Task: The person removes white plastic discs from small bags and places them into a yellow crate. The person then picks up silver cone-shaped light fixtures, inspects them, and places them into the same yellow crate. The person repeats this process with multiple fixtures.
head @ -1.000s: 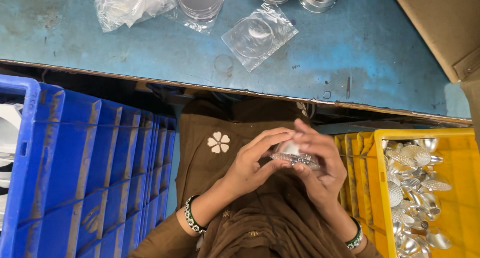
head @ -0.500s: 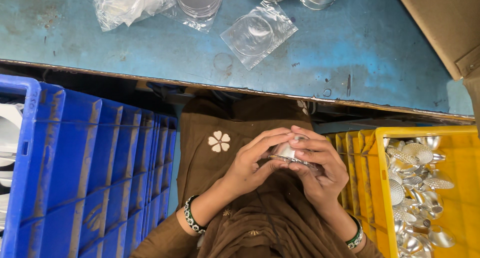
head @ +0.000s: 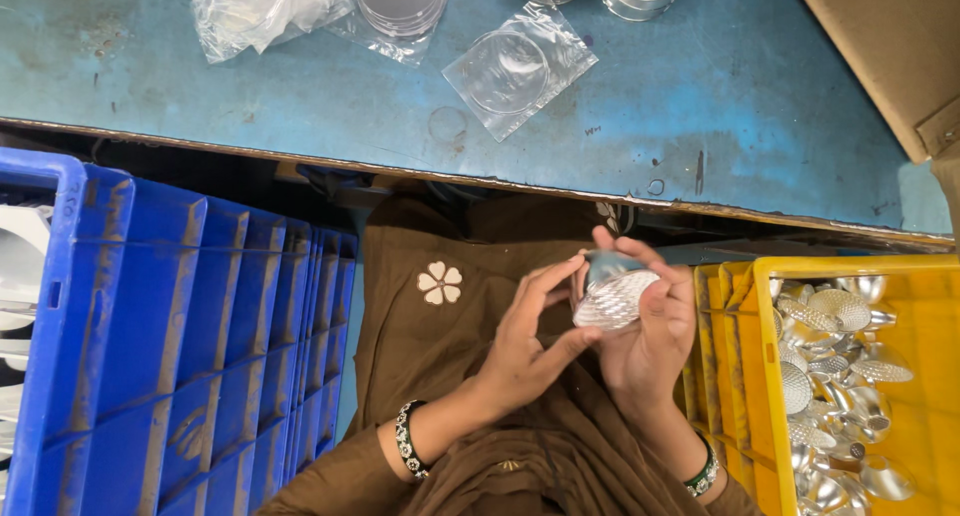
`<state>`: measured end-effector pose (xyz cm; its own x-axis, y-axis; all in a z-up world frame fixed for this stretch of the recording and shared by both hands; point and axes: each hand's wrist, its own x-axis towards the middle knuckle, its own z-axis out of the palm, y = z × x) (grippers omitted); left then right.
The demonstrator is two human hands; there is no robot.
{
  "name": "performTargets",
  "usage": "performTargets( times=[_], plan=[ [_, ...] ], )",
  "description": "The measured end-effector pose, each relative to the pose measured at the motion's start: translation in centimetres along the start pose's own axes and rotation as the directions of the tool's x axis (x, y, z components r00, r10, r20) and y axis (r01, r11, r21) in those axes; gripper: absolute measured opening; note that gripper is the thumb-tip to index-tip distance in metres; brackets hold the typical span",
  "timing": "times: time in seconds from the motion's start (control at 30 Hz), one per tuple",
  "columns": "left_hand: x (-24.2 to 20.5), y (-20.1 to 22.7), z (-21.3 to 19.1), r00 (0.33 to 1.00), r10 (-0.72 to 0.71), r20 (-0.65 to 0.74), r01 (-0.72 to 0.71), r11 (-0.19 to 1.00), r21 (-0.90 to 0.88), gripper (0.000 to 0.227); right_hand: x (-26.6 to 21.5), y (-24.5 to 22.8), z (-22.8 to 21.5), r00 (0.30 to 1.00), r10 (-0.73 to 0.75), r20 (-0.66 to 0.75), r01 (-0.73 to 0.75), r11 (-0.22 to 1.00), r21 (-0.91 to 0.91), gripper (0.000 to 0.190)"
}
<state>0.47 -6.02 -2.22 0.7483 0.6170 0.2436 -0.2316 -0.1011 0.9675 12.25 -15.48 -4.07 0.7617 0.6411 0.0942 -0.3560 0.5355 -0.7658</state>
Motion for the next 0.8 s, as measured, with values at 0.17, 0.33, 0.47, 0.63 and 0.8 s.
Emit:
performTargets(
  times=[0.17,0.33,0.47,0.63,0.8],
  plan=[
    [1.3,0.3,-2.6,0.993,0.116,0.026,-0.118,0.978,0.172,0.038,-0.8,0.2,-0.8,0.994,0.105,-0.014,-0.105,0.994,-0.002,0.034],
    [1.5,0.6,-2.8,0.981,0.140,0.131,-0.161,0.974,0.160,0.035,-0.3,-1.2,-0.2,0.953,-0.138,0.270,0.247,0.871,-0.424,0.049],
    [1.1,0.2,-1.8,0.983,0.142,0.114,-0.155,0.981,0.114,0.035,0.2,-1.8,0.5,0.922,-0.163,0.350,0.343,0.765,-0.546,0.030],
    [0.2,-0.6,-1.6,0.987,0.132,0.089,-0.138,0.988,0.070,0.035,0.3,-2.0,1.0,0.924,-0.169,0.344,0.344,0.758,-0.553,0.027],
    [0.1,-0.8,-1.4,0.983,0.155,0.096,-0.164,0.982,0.090,0.035,0.3,-2.2,1.1,0.921,-0.185,0.344,0.357,0.756,-0.549,0.024]
  ],
)
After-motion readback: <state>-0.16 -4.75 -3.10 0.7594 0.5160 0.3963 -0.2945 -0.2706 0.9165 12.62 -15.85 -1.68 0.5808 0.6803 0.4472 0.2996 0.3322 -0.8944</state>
